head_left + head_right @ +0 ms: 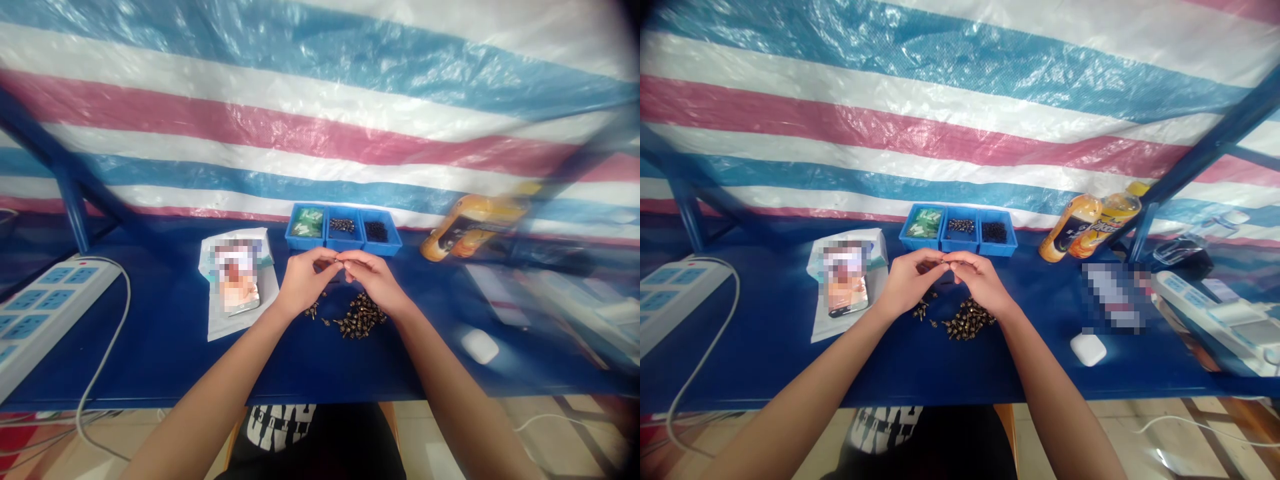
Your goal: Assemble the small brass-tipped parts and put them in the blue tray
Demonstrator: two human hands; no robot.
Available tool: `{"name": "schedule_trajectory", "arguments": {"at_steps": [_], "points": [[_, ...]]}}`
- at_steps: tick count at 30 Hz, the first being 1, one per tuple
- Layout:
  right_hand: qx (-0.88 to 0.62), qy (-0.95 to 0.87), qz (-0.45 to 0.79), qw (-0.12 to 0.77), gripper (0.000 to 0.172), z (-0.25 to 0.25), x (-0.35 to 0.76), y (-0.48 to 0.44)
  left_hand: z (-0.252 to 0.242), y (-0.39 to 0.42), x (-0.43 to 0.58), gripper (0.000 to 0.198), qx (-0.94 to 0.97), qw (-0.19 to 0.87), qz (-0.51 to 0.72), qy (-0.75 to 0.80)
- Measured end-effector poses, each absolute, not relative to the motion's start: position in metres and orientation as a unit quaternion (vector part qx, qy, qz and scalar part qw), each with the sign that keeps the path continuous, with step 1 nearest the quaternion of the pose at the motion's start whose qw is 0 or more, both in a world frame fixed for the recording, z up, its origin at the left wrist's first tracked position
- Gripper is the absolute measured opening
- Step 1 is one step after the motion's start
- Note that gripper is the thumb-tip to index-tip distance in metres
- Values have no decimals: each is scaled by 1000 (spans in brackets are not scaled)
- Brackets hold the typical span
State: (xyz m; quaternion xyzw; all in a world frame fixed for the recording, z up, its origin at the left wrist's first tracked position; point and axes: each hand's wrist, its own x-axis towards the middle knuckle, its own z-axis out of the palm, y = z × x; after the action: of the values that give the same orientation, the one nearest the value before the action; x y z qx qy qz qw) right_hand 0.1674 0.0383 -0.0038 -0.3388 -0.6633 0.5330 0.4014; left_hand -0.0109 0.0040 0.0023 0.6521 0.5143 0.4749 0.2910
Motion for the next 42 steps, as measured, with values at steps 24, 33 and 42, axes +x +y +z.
{"name": "schedule_trajectory", "arguments": {"at_steps": [24, 33, 42], "points": [[-386, -731, 415, 381, 17, -3, 162, 32, 4, 5, -12, 35, 607, 337, 479, 537], [-429, -670, 467, 386, 23, -9, 163, 40, -1, 9, -18, 32, 586, 320, 480, 569], [-433, -689, 411, 412, 23, -6, 181, 51, -2, 10, -18, 30, 583, 321, 476, 575]]}}
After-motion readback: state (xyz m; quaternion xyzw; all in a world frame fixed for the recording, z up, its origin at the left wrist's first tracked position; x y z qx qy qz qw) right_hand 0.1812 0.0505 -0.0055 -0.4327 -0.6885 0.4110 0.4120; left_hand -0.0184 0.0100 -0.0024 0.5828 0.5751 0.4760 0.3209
